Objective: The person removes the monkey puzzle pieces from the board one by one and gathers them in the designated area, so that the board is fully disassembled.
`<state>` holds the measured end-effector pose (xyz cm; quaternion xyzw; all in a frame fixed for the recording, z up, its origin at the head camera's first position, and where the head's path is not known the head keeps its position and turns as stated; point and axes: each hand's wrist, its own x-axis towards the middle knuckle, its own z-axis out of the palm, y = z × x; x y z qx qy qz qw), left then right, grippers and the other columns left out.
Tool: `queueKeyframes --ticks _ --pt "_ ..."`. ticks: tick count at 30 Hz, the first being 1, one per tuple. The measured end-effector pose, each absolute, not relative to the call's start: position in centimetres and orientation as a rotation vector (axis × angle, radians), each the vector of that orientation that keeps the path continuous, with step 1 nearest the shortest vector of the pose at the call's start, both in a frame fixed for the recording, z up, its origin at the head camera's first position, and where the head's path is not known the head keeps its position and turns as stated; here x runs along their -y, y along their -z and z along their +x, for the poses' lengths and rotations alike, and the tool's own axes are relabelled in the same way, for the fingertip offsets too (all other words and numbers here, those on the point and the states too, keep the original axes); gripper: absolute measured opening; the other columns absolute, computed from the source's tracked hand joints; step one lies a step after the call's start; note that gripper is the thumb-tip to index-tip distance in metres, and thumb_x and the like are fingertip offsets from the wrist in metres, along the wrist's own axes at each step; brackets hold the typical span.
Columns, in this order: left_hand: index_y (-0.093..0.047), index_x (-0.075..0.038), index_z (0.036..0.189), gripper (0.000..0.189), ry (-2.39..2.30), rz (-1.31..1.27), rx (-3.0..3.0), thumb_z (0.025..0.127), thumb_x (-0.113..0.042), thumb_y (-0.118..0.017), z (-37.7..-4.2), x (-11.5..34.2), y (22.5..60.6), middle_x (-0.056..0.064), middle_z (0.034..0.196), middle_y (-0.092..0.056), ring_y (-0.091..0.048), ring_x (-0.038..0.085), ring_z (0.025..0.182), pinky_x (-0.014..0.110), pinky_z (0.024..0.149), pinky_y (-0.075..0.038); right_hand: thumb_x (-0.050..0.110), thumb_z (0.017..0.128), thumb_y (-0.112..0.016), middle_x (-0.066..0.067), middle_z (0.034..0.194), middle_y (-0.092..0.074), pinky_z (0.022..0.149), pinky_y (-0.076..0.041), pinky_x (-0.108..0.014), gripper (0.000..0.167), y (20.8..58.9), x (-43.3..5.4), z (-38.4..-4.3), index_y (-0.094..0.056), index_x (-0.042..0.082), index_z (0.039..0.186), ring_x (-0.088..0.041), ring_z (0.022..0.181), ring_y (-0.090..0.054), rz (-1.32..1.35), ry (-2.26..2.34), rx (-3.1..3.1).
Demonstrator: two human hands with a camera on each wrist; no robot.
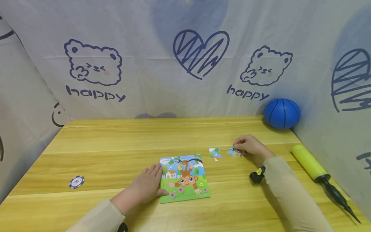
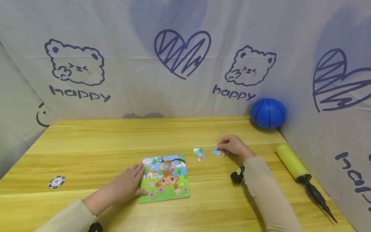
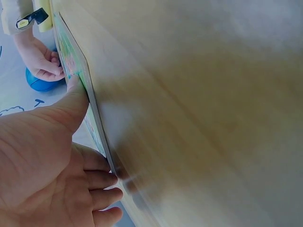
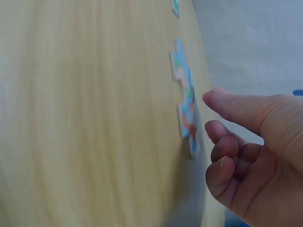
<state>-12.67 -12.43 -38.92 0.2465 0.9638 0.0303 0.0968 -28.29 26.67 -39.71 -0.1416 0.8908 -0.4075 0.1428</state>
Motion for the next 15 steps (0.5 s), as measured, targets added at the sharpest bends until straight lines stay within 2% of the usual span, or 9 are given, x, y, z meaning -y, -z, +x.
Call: queueKeyframes --ticks 7,15 --pt "-0.033 0.012 0.136 0.084 -0.092 0.721 -2.849 0.086 -0.052 -0.053 -12.7 12.4 38.9 0.026 0.143 -0.027 -0.026 0.039 0.131 0.048 0.106 -0.023 0.014 0.089 -0.061 -0.004 0.08 -0.056 0.053 -0.043 -0.027 0.017 39.0 -24.0 -27.9 -0.066 0.001 0.098 -0.018 0.065 -0.048 -0.561 1.019 -2.717" --pt "-0.033 0.012 0.136 0.083 -0.079 0.725 -2.852 0.086 -0.052 -0.053 -12.8 12.4 39.0 0.025 0.143 -0.027 -0.026 0.038 0.131 0.048 0.106 -0.023 0.01 0.088 -0.063 -0.001 0.081 -0.056 0.055 -0.042 -0.029 0.015 38.3 -19.1 -26.1 -0.066 0.001 0.1 -0.016 0.064 -0.046 -0.749 1.033 -2.639"
